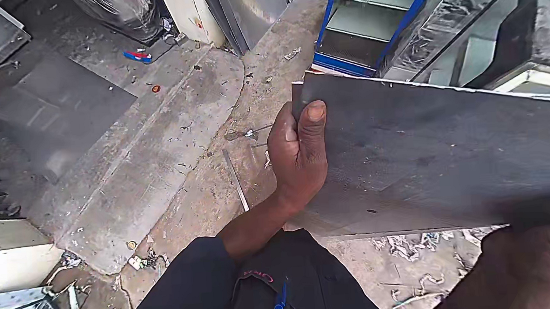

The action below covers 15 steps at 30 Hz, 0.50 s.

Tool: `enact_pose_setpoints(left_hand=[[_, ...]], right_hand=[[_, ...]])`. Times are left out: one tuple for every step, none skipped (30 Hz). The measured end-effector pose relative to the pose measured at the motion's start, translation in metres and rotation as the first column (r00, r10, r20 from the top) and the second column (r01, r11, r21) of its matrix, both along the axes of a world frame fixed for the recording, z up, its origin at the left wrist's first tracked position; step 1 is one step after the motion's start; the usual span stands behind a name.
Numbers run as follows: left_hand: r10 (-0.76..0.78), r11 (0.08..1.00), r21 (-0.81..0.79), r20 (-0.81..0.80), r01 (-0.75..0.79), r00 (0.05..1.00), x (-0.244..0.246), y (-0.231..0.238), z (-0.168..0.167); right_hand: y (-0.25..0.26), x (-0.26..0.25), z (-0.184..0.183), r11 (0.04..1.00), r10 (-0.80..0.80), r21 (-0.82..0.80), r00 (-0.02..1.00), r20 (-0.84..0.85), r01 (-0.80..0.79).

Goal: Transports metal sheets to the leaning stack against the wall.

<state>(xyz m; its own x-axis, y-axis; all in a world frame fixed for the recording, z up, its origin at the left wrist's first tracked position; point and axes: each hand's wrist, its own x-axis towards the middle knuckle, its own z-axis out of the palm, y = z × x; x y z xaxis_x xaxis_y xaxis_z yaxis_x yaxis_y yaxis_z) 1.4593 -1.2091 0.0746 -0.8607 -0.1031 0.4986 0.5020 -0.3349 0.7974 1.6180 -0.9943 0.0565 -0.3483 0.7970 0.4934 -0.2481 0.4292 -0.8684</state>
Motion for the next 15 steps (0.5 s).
enact_pose_setpoints(left_hand=[[0.046,0.998,0.039,-0.058,-0.044,0.997,-0.024,-0.008,0.008],[0.094,0.994,0.057,-0.106,-0.088,0.99,-0.047,-0.015,0.016],[0.143,0.989,0.056,-0.141,-0.136,0.98,-0.068,-0.02,0.024],[0.203,0.979,0.062,-0.18,-0.195,0.962,-0.091,-0.024,0.032],[0.276,0.961,0.08,-0.227,-0.264,0.934,-0.116,-0.027,0.039],[0.342,0.94,0.113,-0.272,-0.323,0.899,-0.144,-0.028,0.045],[0.4,0.916,0.152,-0.309,-0.371,0.863,-0.172,-0.028,0.049],[0.446,0.895,0.176,-0.336,-0.409,0.83,-0.2,-0.028,0.051],[0.482,0.876,0.196,-0.361,-0.44,0.799,-0.229,-0.028,0.054],[0.508,0.861,0.2,-0.381,-0.468,0.773,-0.26,-0.026,0.057],[0.528,0.847,0.183,-0.39,-0.499,0.754,-0.29,-0.022,0.06],[0.552,0.829,0.168,-0.397,-0.534,0.733,-0.319,-0.015,0.064],[0.572,0.812,0.159,-0.413,-0.562,0.709,-0.351,-0.007,0.066],[0.59,0.79,0.13,-0.428,-0.599,0.685,-0.382,-0.006,0.063],[0.6,0.774,0.118,-0.45,-0.621,0.662,-0.419,-0.01,0.063]], right_hand=[[-0.006,-0.034,0.007,0.998,0.067,0.01,0.996,-0.067,-0.066],[-0.015,-0.069,0.017,0.991,0.132,0.014,0.984,-0.124,-0.131],[-0.021,-0.102,0.026,0.98,0.199,0.007,0.963,-0.182,-0.201],[-0.024,-0.134,0.032,0.961,0.27,-0.001,0.933,-0.238,-0.278],[-0.025,-0.167,0.034,0.939,0.328,-0.004,0.901,-0.283,-0.343],[-0.023,-0.199,0.035,0.915,0.383,0.001,0.866,-0.322,-0.404],[-0.019,-0.23,0.033,0.889,0.43,0.007,0.829,-0.357,-0.458],[-0.016,-0.261,0.031,0.86,0.473,0.011,0.788,-0.394,-0.511],[-0.012,-0.293,0.03,0.832,0.506,0.013,0.749,-0.428,-0.554],[-0.007,-0.328,0.029,0.808,0.528,0.018,0.71,-0.467,-0.589],[0.001,-0.363,0.028,0.784,0.542,0.017,0.672,-0.504,-0.62],[0.011,-0.4,0.029,0.764,0.555,0.023,0.638,-0.534,-0.645],[0.022,-0.441,0.03,0.743,0.567,0.033,0.602,-0.563,-0.668],[0.032,-0.478,0.028,0.713,0.584,0.03,0.57,-0.578,-0.7],[0.042,-0.519,0.032,0.679,0.6,0.033,0.529,-0.6,-0.733]])
